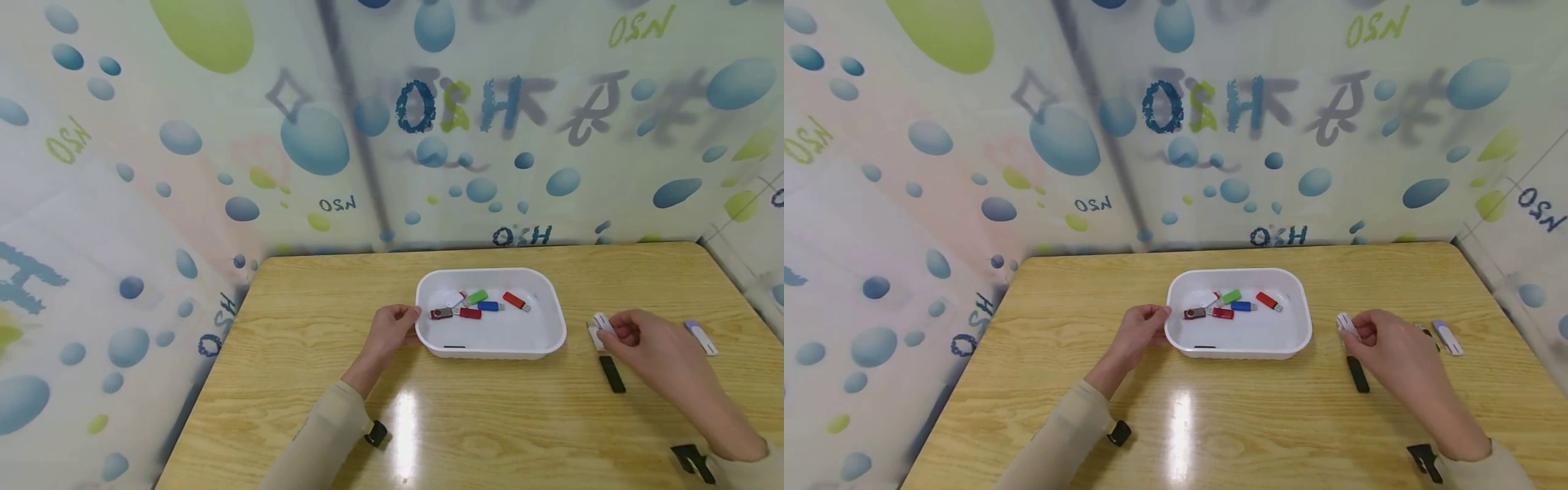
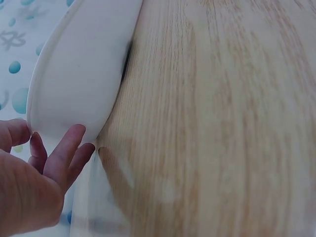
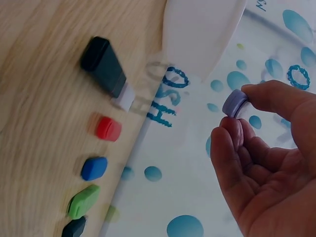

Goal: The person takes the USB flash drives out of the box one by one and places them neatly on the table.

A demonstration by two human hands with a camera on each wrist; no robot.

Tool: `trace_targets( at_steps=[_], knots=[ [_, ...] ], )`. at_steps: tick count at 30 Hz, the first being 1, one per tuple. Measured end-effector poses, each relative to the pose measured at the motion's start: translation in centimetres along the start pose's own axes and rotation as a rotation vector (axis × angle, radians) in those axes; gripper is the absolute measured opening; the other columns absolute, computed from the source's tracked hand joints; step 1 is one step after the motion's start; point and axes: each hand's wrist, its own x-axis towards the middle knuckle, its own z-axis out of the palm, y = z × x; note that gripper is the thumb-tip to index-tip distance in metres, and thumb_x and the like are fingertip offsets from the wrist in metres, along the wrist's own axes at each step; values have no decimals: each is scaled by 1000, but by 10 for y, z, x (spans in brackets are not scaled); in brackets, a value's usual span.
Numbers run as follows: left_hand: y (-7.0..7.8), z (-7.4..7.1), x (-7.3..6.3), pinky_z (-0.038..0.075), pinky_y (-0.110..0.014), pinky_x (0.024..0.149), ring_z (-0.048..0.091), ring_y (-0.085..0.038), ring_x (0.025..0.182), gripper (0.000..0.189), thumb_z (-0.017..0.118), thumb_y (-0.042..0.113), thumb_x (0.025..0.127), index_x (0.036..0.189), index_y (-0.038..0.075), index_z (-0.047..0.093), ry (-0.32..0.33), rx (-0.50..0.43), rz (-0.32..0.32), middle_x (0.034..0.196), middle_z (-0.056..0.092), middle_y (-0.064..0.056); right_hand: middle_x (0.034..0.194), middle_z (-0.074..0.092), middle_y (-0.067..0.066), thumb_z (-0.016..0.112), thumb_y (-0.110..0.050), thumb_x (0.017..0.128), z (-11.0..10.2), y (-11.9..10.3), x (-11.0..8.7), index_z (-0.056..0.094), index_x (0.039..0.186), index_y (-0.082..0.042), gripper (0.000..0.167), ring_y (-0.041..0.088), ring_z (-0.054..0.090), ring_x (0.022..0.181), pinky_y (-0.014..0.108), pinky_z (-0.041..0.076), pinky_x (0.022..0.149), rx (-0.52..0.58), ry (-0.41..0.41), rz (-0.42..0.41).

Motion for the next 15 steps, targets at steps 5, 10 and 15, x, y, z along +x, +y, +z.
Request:
trace_targets(
  at_steps=[5,10,15],
  knots=[
    [-2,0,1,66,-39,82,67,-28,100,34,62,18,105,117,-14,65,-2,-27,1,113,65,-23,81,69,2,75,-30,95,-1,10,-5,71,99,2,33,14,60,70,28,46,54,-23,32,16],
    [-1,0,-1,66,-38,82,67,-28,100,34,62,19,105,117,-13,65,-3,-25,4,113,65,-23,80,69,3,74,-30,96,-4,19,-8,70,97,4,35,17,61,70,34,48,55,-55,9,50],
    [0,-1,-2,65,-39,83,67,-29,102,35,62,20,105,118,-13,65,-6,-22,4,114,65,-23,80,68,5,71,-30,97,-7,28,-12,68,96,6,36,19,60,69,32,46,53,-73,-38,99]
  ],
)
